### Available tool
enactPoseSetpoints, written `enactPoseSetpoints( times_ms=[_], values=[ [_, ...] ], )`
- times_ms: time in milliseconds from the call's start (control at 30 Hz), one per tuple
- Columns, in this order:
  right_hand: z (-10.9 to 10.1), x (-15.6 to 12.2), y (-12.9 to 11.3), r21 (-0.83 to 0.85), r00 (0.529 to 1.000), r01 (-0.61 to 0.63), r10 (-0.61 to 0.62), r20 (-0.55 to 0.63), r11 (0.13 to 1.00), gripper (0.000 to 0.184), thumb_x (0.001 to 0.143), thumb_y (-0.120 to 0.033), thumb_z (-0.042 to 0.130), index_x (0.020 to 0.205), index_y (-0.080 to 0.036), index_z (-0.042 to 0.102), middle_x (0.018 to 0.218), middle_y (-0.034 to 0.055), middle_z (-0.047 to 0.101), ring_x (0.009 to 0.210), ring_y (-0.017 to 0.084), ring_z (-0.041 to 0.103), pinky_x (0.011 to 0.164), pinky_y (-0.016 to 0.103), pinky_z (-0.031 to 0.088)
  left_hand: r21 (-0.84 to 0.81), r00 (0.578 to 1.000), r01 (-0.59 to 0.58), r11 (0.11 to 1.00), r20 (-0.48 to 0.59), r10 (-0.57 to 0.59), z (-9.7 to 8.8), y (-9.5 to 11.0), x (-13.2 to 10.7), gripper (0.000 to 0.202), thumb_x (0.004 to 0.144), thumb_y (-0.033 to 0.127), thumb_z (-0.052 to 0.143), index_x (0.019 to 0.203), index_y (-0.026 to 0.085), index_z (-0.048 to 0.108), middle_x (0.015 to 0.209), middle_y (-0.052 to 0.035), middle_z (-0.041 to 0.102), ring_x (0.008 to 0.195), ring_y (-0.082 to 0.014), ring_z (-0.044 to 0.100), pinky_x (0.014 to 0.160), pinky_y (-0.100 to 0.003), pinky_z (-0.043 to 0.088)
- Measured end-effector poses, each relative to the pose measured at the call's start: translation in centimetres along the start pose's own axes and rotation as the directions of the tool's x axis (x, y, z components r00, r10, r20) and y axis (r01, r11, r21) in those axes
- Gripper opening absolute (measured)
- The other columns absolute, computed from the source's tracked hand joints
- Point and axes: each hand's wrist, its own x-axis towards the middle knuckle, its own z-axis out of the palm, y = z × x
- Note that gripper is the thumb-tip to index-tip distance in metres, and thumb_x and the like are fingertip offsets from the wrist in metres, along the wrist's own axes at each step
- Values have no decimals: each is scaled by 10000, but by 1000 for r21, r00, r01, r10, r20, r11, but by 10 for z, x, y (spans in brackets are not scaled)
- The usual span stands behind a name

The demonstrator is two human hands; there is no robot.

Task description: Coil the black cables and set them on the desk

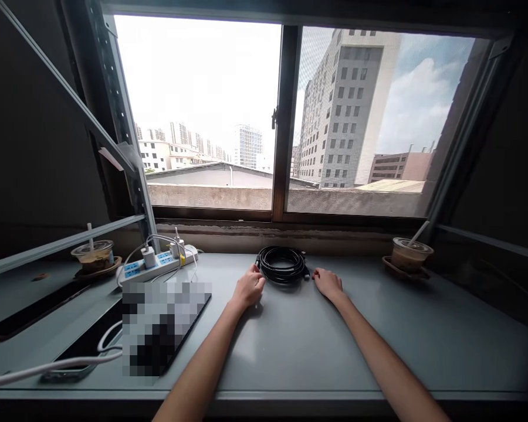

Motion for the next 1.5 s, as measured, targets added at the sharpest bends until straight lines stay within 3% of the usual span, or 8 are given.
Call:
enactPoseSetpoints(
  times_ms=[500, 800, 1067, 1300, 1500],
  values=[
    [2, 3, 2, -7, 999, 42, -42, 32, 999, 228, 933, -329, 484, 1000, -138, 590, 960, 51, 593, 898, 173, 569, 837, 385, 462, 62, 996, 21, 998, -91, -15, -3, 7, 10, 345, 820, 183, 362, 513, 151, 516, 973, -26, 528, 522, -60, 412, 528, -255, 281],
    [0, 1, 3, -5, 995, 82, -82, 49, 997, 223, 936, -324, 475, 984, -141, 593, 944, 47, 594, 875, 166, 570, 822, 374, 465, 72, 993, -67, 995, -94, 74, -5, 8, 7, 347, 871, 199, 333, 646, 170, 595, 998, -37, 529, 627, -88, 471, 541, -230, 307],
    [0, 2, 0, -3, 995, 94, -94, 33, 996, 226, 934, -324, 481, 977, -134, 595, 944, 51, 596, 889, 172, 572, 833, 383, 464, 61, 980, -178, 982, -77, 183, -1, 13, 6, 272, 745, 28, 407, 556, 148, 561, 884, -36, 534, 637, -94, 451, 530, -218, 303],
    [-1, -2, -2, 26, 996, 82, -83, 33, 996, 215, 937, -312, 477, 970, -136, 596, 929, 44, 599, 877, 166, 575, 829, 376, 464, 78, 951, -269, 960, -135, 278, -8, 22, 6, 302, 801, 55, 360, 602, 156, 564, 883, -41, 510, 648, -97, 450, 550, -218, 321],
    [-2, -9, -3, 18, 992, 105, -106, 67, 994, 215, 944, -304, 461, 954, -138, 598, 904, 39, 602, 847, 159, 577, 811, 362, 465, 95, 925, -358, 929, -102, 367, -9, 34, 3, 263, 801, 99, 386, 607, 158, 554, 907, -47, 513, 669, -106, 469, 585, -231, 354]
  ],
)
